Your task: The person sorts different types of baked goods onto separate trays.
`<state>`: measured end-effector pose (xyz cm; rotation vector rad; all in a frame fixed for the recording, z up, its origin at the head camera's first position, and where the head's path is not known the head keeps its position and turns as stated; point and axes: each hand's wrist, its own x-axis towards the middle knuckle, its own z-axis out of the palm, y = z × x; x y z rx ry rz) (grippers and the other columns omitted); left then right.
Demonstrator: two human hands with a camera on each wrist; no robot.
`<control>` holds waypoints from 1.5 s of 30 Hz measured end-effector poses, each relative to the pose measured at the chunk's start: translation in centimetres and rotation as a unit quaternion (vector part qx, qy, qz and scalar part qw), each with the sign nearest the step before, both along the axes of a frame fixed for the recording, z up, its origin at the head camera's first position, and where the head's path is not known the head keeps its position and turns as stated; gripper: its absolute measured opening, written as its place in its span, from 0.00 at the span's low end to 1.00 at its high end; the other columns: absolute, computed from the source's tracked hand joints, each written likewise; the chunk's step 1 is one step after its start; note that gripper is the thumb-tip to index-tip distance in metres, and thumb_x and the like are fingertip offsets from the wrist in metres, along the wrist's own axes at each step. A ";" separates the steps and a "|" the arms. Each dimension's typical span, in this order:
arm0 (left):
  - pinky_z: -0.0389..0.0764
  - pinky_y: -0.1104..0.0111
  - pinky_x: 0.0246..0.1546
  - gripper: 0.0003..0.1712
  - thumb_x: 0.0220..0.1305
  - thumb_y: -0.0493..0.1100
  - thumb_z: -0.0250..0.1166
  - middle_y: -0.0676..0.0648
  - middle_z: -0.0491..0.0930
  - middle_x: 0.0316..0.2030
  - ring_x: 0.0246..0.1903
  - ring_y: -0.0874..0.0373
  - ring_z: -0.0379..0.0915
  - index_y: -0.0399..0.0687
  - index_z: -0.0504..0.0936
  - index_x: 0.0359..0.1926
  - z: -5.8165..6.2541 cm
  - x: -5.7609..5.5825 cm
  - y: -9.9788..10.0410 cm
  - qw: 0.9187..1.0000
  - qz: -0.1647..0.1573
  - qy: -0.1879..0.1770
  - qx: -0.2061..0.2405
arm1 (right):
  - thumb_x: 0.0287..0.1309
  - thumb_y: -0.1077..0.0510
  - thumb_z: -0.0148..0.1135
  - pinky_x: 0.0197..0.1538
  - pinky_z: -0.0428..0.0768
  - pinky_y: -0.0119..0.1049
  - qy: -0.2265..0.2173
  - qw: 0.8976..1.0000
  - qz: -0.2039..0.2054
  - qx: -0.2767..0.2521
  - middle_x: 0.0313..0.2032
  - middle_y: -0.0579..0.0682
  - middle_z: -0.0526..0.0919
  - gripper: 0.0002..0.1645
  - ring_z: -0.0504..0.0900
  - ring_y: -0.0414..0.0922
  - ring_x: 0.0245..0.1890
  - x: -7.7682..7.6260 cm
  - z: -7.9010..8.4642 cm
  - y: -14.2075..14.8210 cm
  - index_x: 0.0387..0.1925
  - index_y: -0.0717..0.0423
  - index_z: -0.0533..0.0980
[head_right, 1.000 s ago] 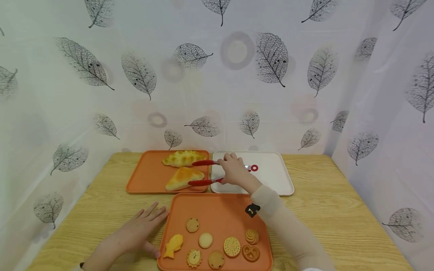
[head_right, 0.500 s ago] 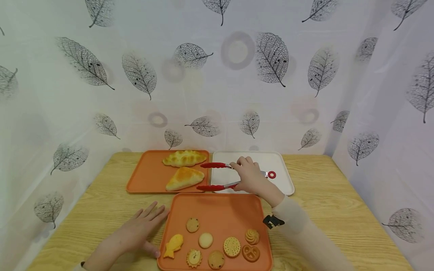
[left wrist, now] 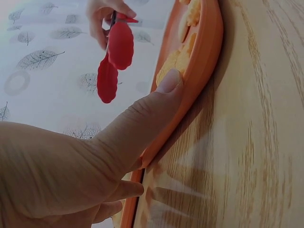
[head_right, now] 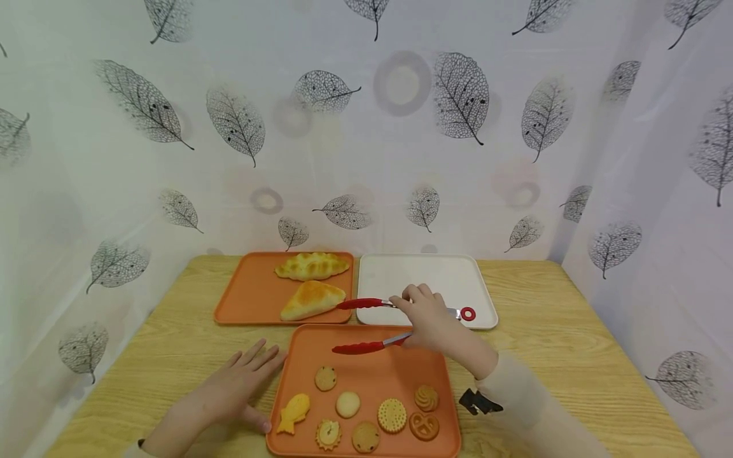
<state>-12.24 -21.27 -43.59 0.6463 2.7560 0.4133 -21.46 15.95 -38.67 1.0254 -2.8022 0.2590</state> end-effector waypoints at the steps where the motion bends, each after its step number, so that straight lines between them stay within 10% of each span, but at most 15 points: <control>1: 0.50 0.32 0.67 0.72 0.32 0.77 0.68 0.34 0.54 0.74 0.74 0.32 0.41 0.44 0.55 0.75 0.0 0.0 0.0 1.000 0.001 -0.001 0.000 | 0.29 0.52 0.84 0.37 0.69 0.40 -0.002 1.000 0.002 0.002 0.43 0.52 0.74 0.46 0.69 0.50 0.44 0.2 -0.1 -0.1 0.56 0.58 0.76; 22: 0.49 0.32 0.68 0.72 0.34 0.79 0.65 0.35 0.52 0.75 0.75 0.33 0.40 0.46 0.53 0.76 0.1 -0.1 0.0 1.000 0.002 -0.014 -0.007 | 0.36 0.53 0.81 0.36 0.61 0.31 -0.064 0.995 0.074 0.030 0.42 0.46 0.74 0.40 0.66 0.42 0.41 2.7 -2.0 -1.9 0.57 0.49 0.78; 45: 0.49 0.33 0.68 0.72 0.33 0.79 0.66 0.35 0.53 0.75 0.75 0.33 0.40 0.45 0.54 0.75 0.0 -0.1 0.0 1.000 0.004 -0.013 -0.004 | 0.35 0.62 0.77 0.34 0.65 0.32 -0.036 0.998 0.048 0.031 0.37 0.46 0.77 0.29 0.68 0.43 0.37 3.3 -2.4 -2.8 0.47 0.48 0.83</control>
